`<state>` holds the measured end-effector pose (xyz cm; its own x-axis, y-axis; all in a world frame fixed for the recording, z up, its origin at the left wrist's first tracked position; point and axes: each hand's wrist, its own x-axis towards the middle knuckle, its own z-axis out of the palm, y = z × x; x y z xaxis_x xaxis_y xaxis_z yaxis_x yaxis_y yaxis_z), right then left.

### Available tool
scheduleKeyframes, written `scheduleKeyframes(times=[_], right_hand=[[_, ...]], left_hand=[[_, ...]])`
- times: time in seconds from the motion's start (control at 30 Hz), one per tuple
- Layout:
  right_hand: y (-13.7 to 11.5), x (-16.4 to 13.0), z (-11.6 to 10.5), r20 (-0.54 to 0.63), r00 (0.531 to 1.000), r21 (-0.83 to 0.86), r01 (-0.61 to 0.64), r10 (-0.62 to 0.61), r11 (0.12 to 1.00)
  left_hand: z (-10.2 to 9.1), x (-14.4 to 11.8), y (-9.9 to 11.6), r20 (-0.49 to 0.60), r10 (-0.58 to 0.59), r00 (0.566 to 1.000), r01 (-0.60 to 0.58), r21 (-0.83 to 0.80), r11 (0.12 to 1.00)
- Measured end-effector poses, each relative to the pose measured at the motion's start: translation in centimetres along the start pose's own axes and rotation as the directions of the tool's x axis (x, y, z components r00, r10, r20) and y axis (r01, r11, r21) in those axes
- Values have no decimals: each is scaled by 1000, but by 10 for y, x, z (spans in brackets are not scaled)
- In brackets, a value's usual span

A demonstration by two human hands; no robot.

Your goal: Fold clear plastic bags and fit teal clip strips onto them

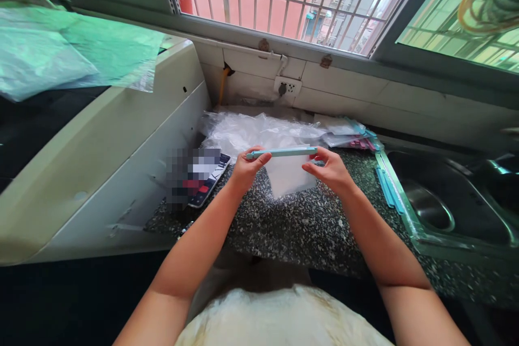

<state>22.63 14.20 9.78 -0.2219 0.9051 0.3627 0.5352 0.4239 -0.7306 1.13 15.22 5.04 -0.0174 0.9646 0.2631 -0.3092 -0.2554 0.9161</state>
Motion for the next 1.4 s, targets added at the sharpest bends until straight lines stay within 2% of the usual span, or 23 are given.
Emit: scheduleKeyframes(times=[0.17, 0.57, 0.77, 1.1, 1.23, 1.4], right_hand=[[-3, 0, 2, 72, 997, 66, -11, 6, 998], [0, -1, 6, 45, 999, -11, -12, 13, 1000], [0, -1, 5, 55, 998, 3, -13, 12, 1000], [9, 2, 2, 162, 986, -80, -15, 28, 997], [14, 2, 3, 223, 972, -88, -58, 76, 994], [15, 2, 4, 228, 967, -76, -103, 118, 992]], left_hand=[[0, 2, -2, -87, -42, 995, 37, -52, 998], [1, 2, -5, -72, -8, 997, 2, -79, 997], [3, 2, -3, -116, -62, 991, 51, -94, 994], [-1, 8, -6, -174, -85, 981, 43, -231, 972], [-1, 9, -6, -189, -87, 978, 37, -254, 967], [-1, 10, -7, -192, -89, 977, 37, -260, 965]])
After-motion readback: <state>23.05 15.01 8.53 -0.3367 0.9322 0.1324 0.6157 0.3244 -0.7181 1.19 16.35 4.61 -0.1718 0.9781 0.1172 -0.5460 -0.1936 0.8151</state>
